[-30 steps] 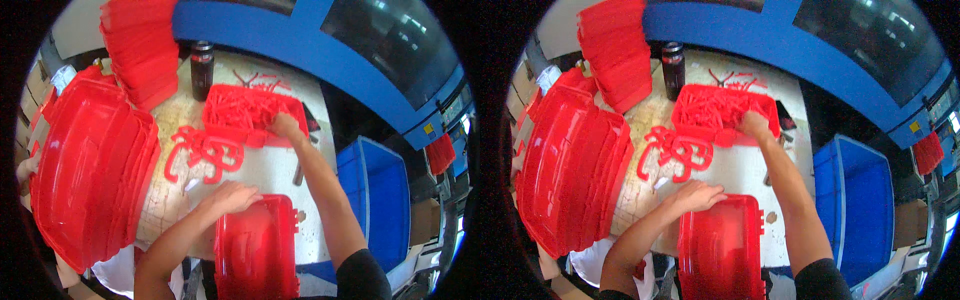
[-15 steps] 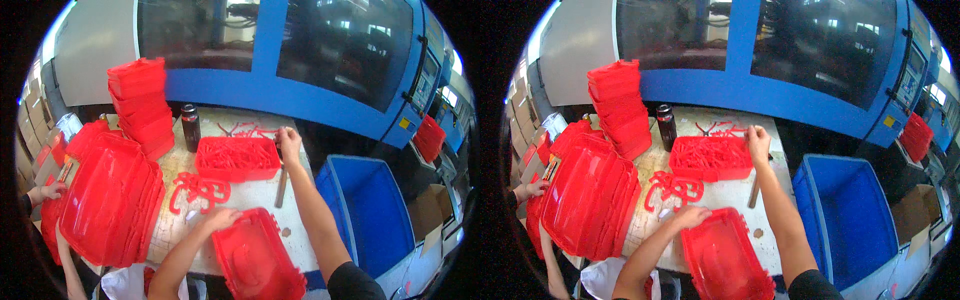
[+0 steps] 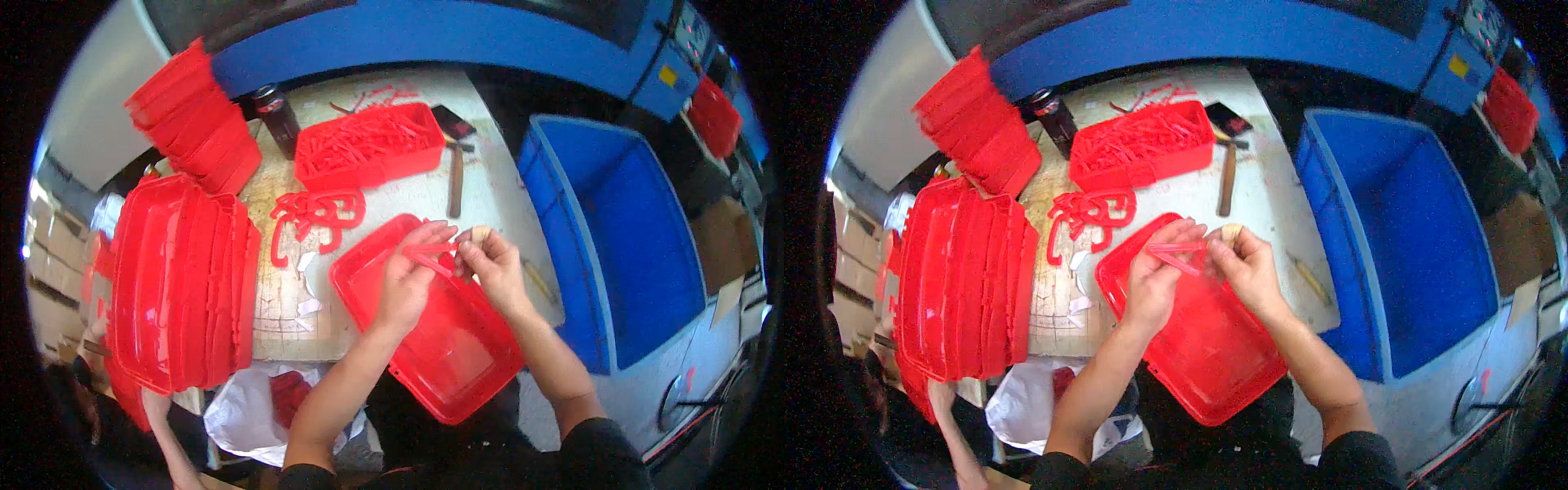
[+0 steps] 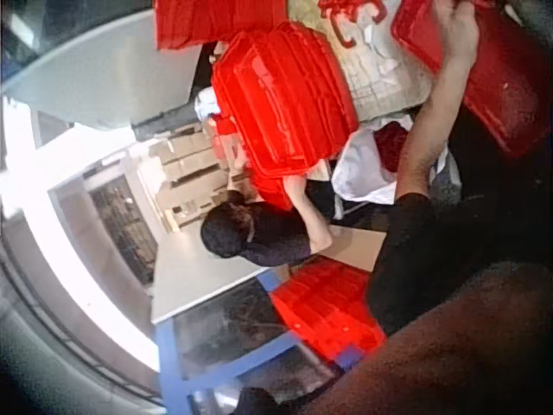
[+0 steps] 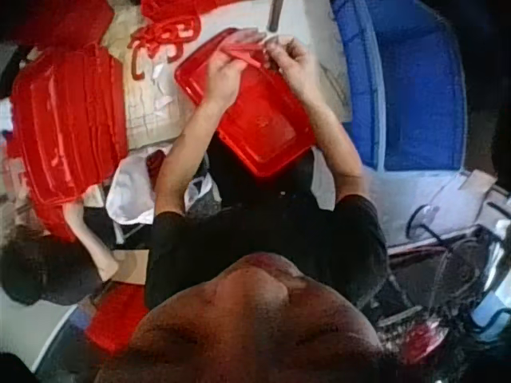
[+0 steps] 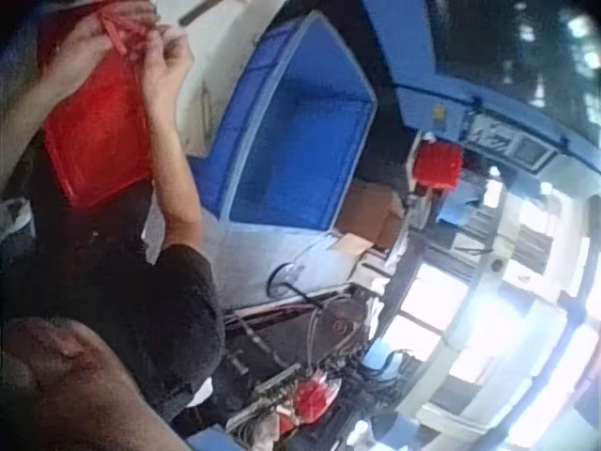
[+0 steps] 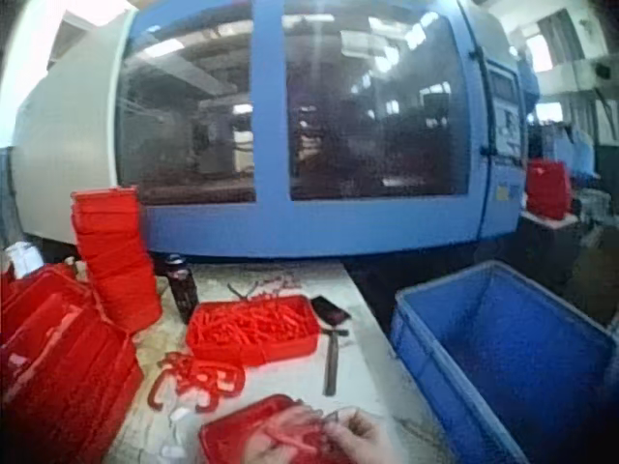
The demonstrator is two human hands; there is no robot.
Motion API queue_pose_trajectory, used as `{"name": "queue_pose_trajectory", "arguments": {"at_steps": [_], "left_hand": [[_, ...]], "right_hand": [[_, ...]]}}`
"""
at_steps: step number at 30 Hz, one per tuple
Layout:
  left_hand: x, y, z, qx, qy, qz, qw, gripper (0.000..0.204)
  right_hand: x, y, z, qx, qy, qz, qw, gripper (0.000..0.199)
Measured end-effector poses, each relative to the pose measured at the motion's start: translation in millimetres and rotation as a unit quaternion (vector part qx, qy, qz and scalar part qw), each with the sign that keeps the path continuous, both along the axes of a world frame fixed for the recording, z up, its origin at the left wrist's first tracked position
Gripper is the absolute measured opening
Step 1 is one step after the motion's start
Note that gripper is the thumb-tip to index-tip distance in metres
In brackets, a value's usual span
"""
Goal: The person repeatedly trims excess plastic flash from red rectangular containers using a small handheld blade. They rotate each container, scrape edges and handle areas, and place finished units into a stack. A coworker is visible across the table performing similar trimming.
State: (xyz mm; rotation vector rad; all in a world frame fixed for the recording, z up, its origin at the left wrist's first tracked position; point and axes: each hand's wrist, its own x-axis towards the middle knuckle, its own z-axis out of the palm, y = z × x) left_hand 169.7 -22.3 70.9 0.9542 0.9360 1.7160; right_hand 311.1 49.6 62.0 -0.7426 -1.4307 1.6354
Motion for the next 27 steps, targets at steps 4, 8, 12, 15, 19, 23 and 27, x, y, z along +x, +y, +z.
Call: {"name": "queue_pose_trajectory", "arguments": {"at_steps": [4, 8, 12, 15, 19, 23, 27], "left_hand": [[19.0, -4.3, -12.1, 0.018, -0.038, -0.12, 0.992, 0.034], [34.8, 5.6, -17.9, -0.024, -0.222, -0.151, 0.963, 0.027], [58.7, 13.2, -20.6, 0.023, 0.107, -0.022, 0.994, 0.031], [72.7, 9.5, -14.0, 0.071, 0.316, -0.003, 0.946, 0.041], [68.5, 10.7, 0.4, 0.139, 0.435, -0.11, 0.883, 0.052], [52.7, 40.1, -1.5, 0.014, 0.431, -0.168, 0.887, 0.061], [62.4, 63.2, -22.9, 0.105, 0.687, -0.417, 0.586, 0.046]], "right_hand": [[31.2, -9.1, -6.1, -0.07, 0.061, -0.021, 0.995, 0.012], [51.0, -25.1, -10.8, -0.06, 0.109, -0.054, 0.991, 0.026], [61.9, -38.2, -9.0, -0.133, 0.175, -0.044, 0.975, 0.048], [59.9, -48.1, -9.9, -0.137, 0.257, -0.008, 0.957, 0.051], [62.3, -42.3, -16.4, -0.164, 0.325, -0.084, 0.928, 0.029], [91.2, -30.8, -15.5, -0.106, 0.284, -0.163, 0.939, 0.031], [139.5, -36.2, -9.9, -0.209, 0.393, 0.064, 0.893, 0.04]]}}
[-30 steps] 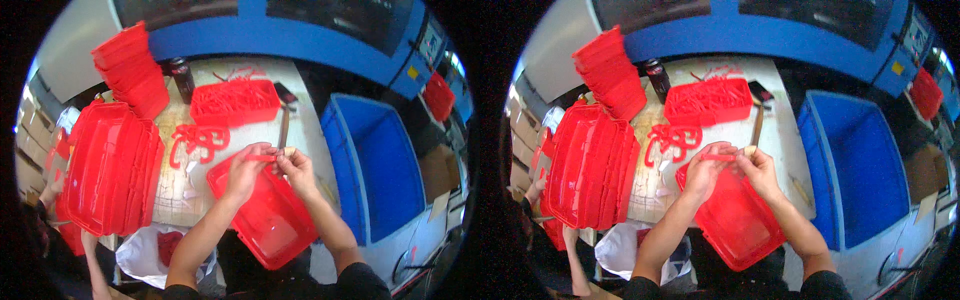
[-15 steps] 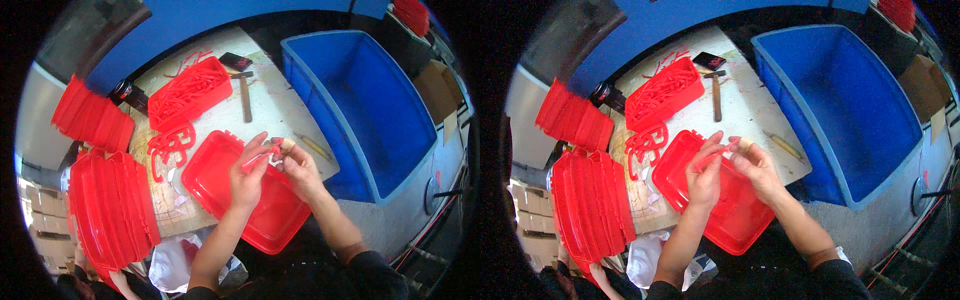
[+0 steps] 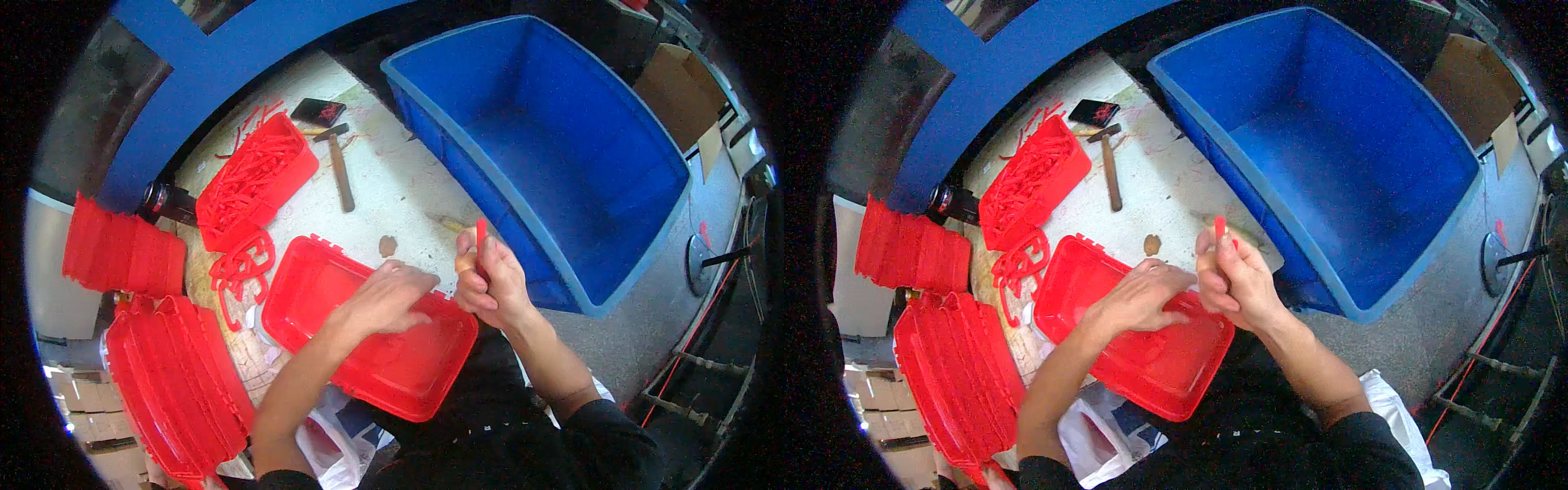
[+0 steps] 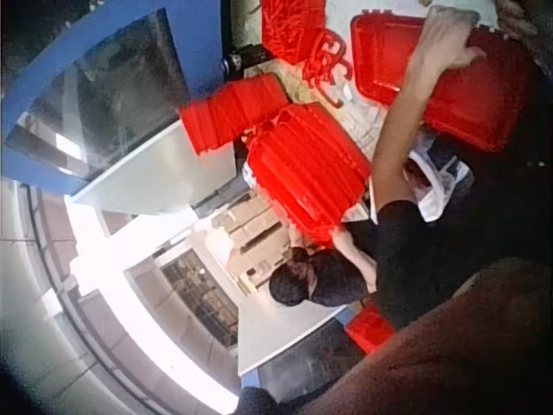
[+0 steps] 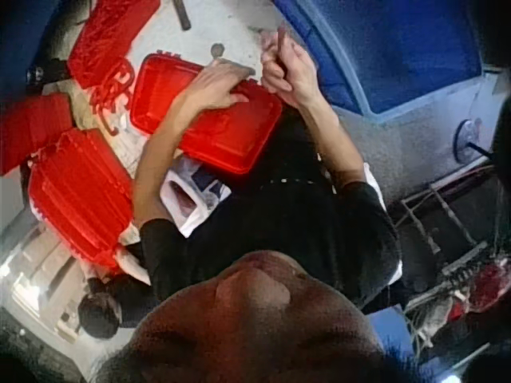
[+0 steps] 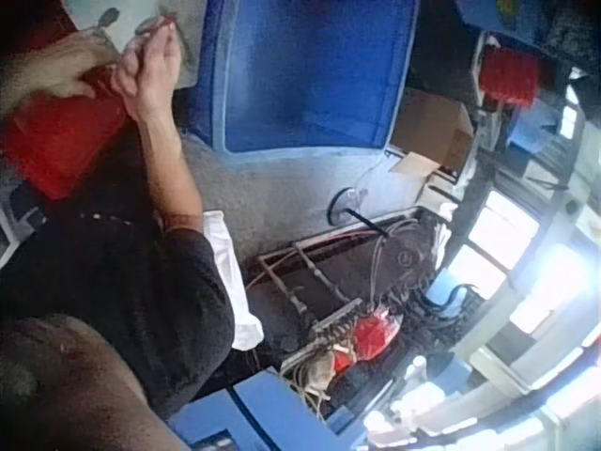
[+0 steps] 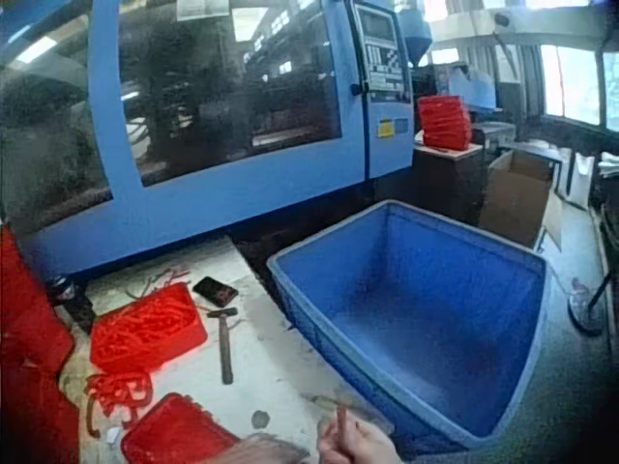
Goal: The person repeatedly trims excess plastic flash from red rectangular containers using a small handheld blade. They rotate each container, scrape edges and handle areas, and place finished units into a stack. A coworker is visible across the table performing similar trimming.
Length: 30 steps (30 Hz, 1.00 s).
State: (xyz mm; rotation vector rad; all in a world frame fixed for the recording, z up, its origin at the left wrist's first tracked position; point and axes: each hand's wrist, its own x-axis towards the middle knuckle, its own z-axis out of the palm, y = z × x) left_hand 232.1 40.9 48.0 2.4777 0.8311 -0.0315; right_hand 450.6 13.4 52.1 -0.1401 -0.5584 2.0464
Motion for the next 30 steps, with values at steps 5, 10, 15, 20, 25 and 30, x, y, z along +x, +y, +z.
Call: {"name": "queue_pose_trajectory", "arguments": {"at_steps": [5, 10, 15, 20, 25, 30], "left_hand": [[-21.9, 16.6, -9.5, 0.047, 0.085, 0.197, 0.976, 0.036], [-108.7, 9.9, -13.8, 0.07, 0.108, 0.426, 0.896, 0.038], [-162.8, -34.3, -34.8, 0.058, 0.04, 0.525, 0.848, 0.039], [-189.6, -78.0, -24.3, 0.061, 0.009, 0.624, 0.779, 0.061], [-210.8, -87.2, -4.5, 0.415, 0.08, 0.481, 0.768, 0.065], [-224.2, -22.4, -19.5, 0.1, 0.022, 0.401, 0.91, 0.048]], "right_hand": [[10.2, -19.6, -7.8, -0.115, -0.119, 0.068, 0.984, 0.044], [4.7, -9.5, -8.1, 0.054, -0.394, 0.021, 0.917, 0.027], [-35.7, 20.3, 6.8, 0.287, -0.609, -0.021, 0.739, 0.022], [-93.4, 46.2, 19.2, 0.381, -0.67, -0.031, 0.637, 0.022], [-134.8, 62.2, 18.9, 0.438, -0.665, 0.0, 0.605, 0.024], [-189.0, 63.2, 0.1, 0.464, -0.63, 0.002, 0.623, 0.027]]}}
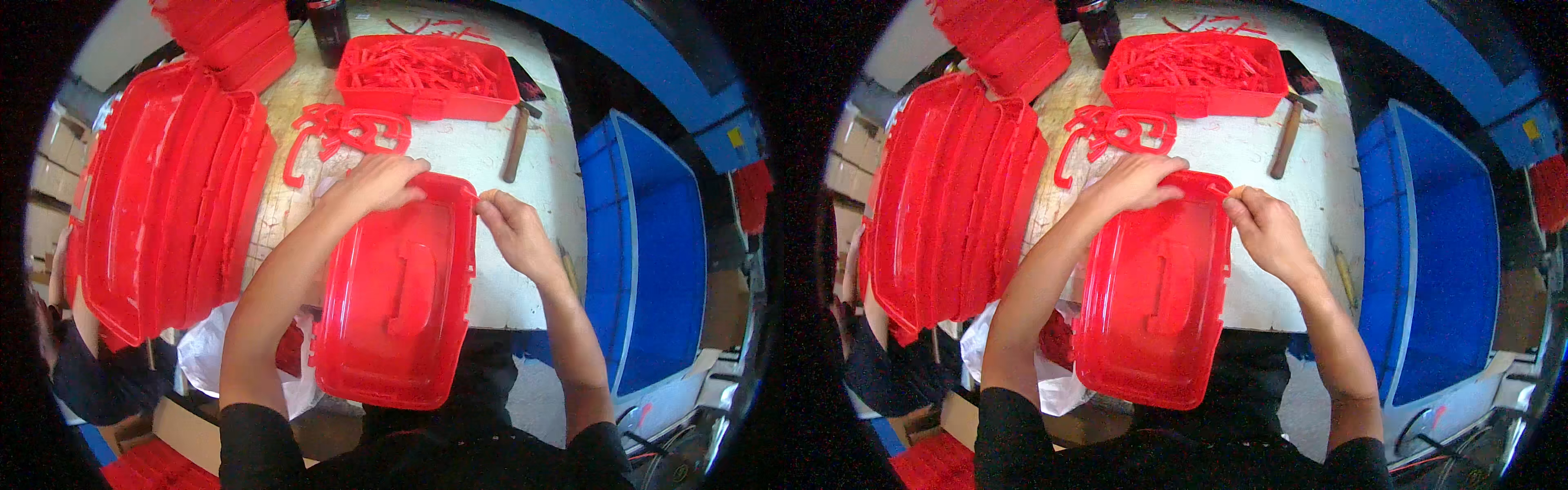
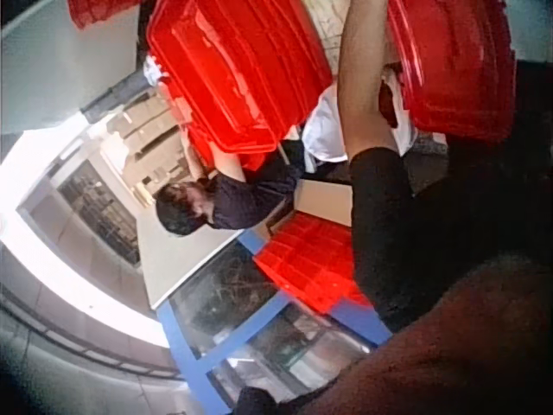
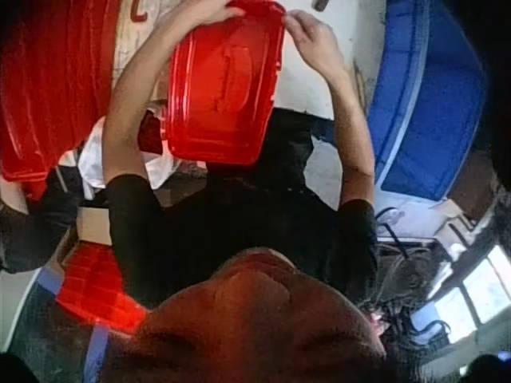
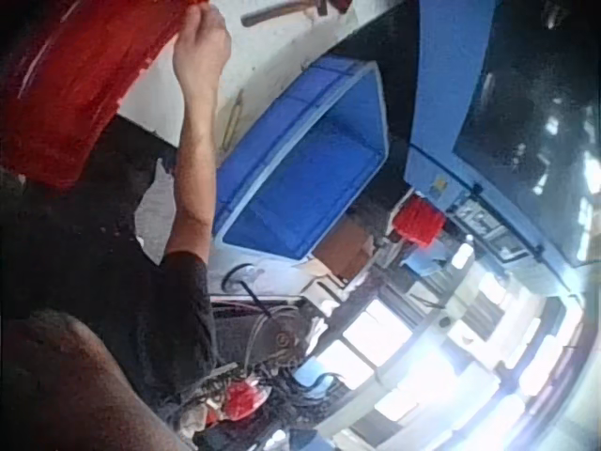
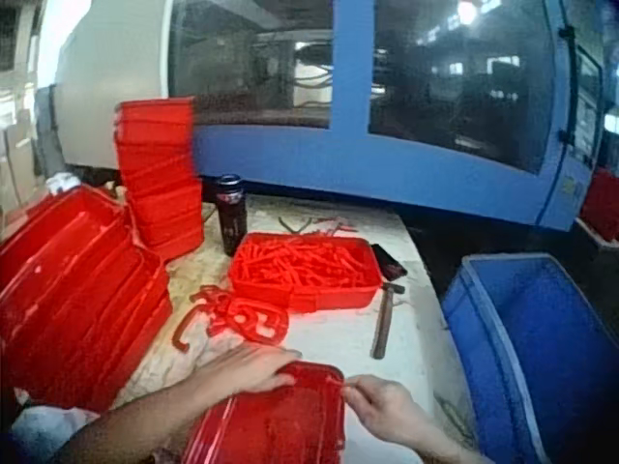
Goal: The person repeatedly trims excess plastic flash from red rectangular containers using a small handheld blade. They rotate each container, scrape edges and handle areas, and place finished units into a stack. A coworker is visible across the table performing similar trimming.
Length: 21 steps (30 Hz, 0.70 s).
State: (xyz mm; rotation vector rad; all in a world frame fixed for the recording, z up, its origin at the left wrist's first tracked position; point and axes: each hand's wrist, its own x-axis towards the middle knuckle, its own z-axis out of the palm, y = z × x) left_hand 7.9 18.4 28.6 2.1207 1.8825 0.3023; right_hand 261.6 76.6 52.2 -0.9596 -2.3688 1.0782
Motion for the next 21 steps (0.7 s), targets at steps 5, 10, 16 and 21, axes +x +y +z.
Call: {"name": "queue_pose_trajectory", "arguments": {"at_steps": [5, 10, 16, 21], "left_hand": [[-4.9, 11.7, -11.0, -0.035, 0.023, 0.053, 0.998, 0.03], [-10.5, -4.9, -15.2, -0.025, -0.062, 0.029, 0.997, 0.026], [-14.3, -1.0, -25.9, -0.05, -0.095, -0.008, 0.994, 0.032], [-9.0, 9.3, -24.8, -0.103, -0.112, -0.016, 0.988, 0.041]], "right_hand": [[-36.2, 3.5, -20.6, 0.307, -0.145, 0.052, 0.939, 0.022], [-55.5, 4.3, -30.3, 0.368, -0.206, 0.096, 0.902, 0.02], [-67.1, 3.2, -33.7, 0.373, -0.183, 0.116, 0.902, 0.023], [-67.5, 1.4, -40.3, 0.359, -0.175, 0.09, 0.912, 0.024]]}}
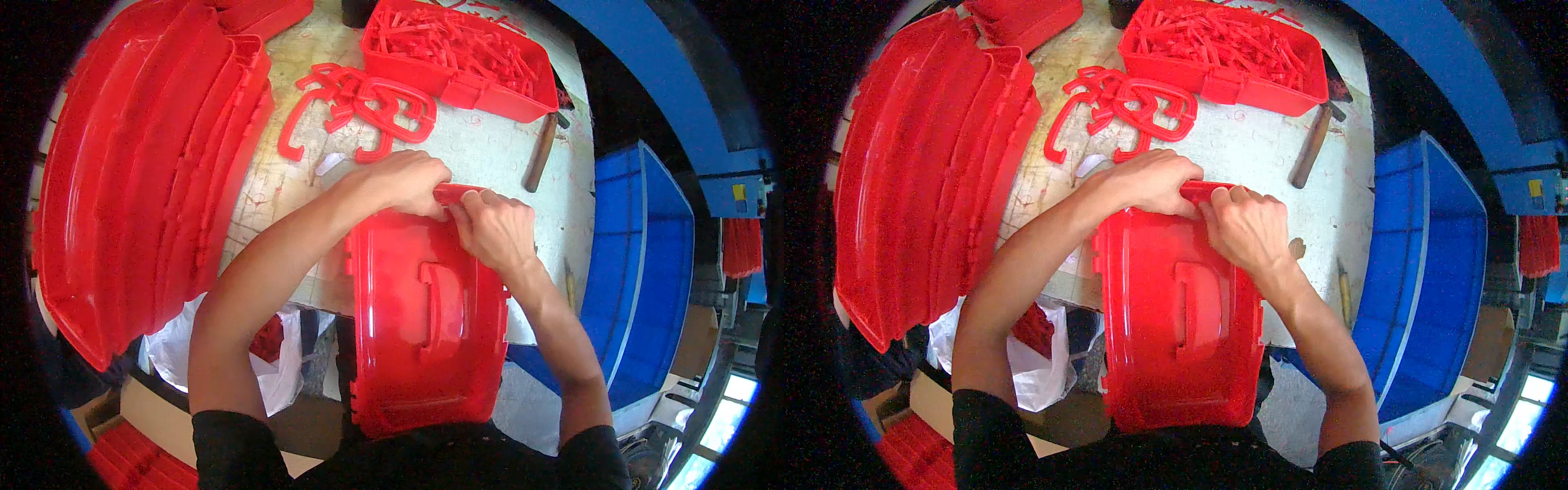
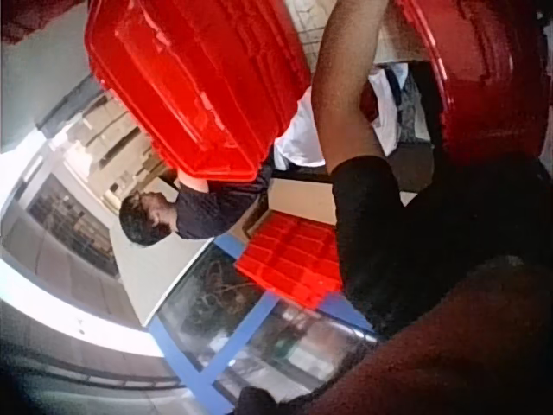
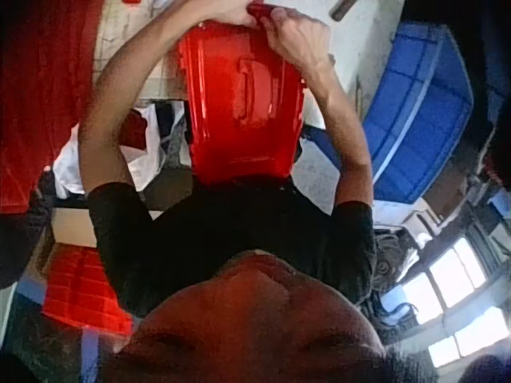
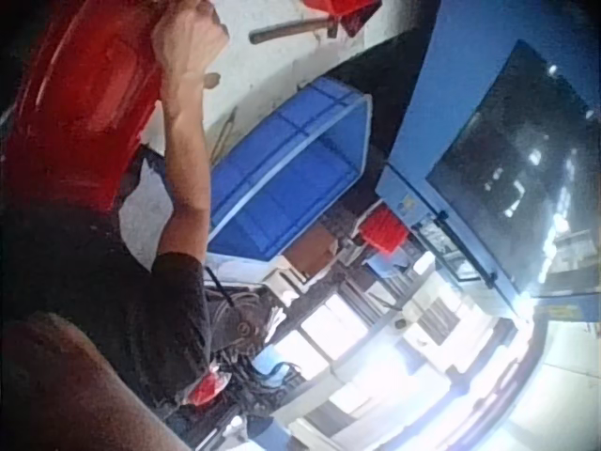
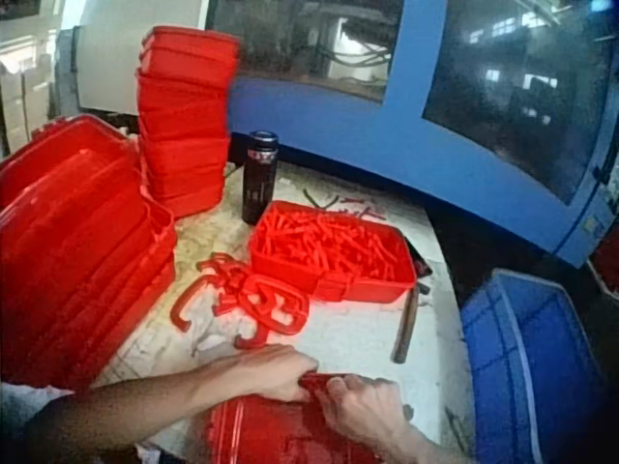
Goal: The person repeatedly trims excess plastic flash from red rectangular containers using a small handheld blade. They rotate each container, scrape edges and handle areas, and place finished units into a stack. A coworker is visible across the table performing similar trimming.
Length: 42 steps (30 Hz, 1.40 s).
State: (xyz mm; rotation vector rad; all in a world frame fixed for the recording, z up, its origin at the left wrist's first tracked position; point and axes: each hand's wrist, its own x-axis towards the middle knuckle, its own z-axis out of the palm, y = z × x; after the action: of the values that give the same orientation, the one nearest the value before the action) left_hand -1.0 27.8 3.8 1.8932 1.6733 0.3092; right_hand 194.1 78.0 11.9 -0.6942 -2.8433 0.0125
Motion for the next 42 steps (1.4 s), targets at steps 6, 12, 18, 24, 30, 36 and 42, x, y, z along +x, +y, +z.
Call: {"name": "queue_pose_trajectory", "arguments": {"at_steps": [6, 12, 18, 24, 30, 36, 42], "left_hand": [[10.6, -2.4, 7.4, -0.002, 0.035, 0.039, 0.999, 0.042], [16.3, 1.5, 12.7, -0.037, 0.095, 0.019, 0.995, 0.036], [21.2, 1.2, 13.5, -0.041, 0.113, 0.042, 0.992, 0.033], [23.2, -2.5, 9.6, 0.009, 0.094, 0.069, 0.993, 0.029], [23.4, 0.0, 11.8, 0.012, 0.106, 0.056, 0.993, 0.033], [26.4, 2.0, 10.8, -0.006, 0.13, 0.057, 0.99, 0.026], [24.6, 3.2, 1.7, 0.007, 0.11, 0.054, 0.992, 0.024]], "right_hand": [[9.4, -5.5, -3.7, 0.009, 0.047, -0.022, 0.999, 0.026], [9.3, -6.3, -1.9, 0.006, 0.029, -0.019, 0.999, 0.023], [2.8, 1.9, 14.6, 0.095, -0.079, 0.082, 0.989, 0.009], [0.4, 9.9, 15.3, 0.042, -0.111, 0.062, 0.991, 0.01], [4.6, -8.0, -3.7, -0.01, -0.042, -0.053, 0.998, 0.013], [-6.7, -0.8, 19.7, 0.123, -0.166, 0.084, 0.975, 0.013], [-15.6, 3.8, 21.3, 0.12, -0.202, 0.117, 0.965, 0.011]]}}
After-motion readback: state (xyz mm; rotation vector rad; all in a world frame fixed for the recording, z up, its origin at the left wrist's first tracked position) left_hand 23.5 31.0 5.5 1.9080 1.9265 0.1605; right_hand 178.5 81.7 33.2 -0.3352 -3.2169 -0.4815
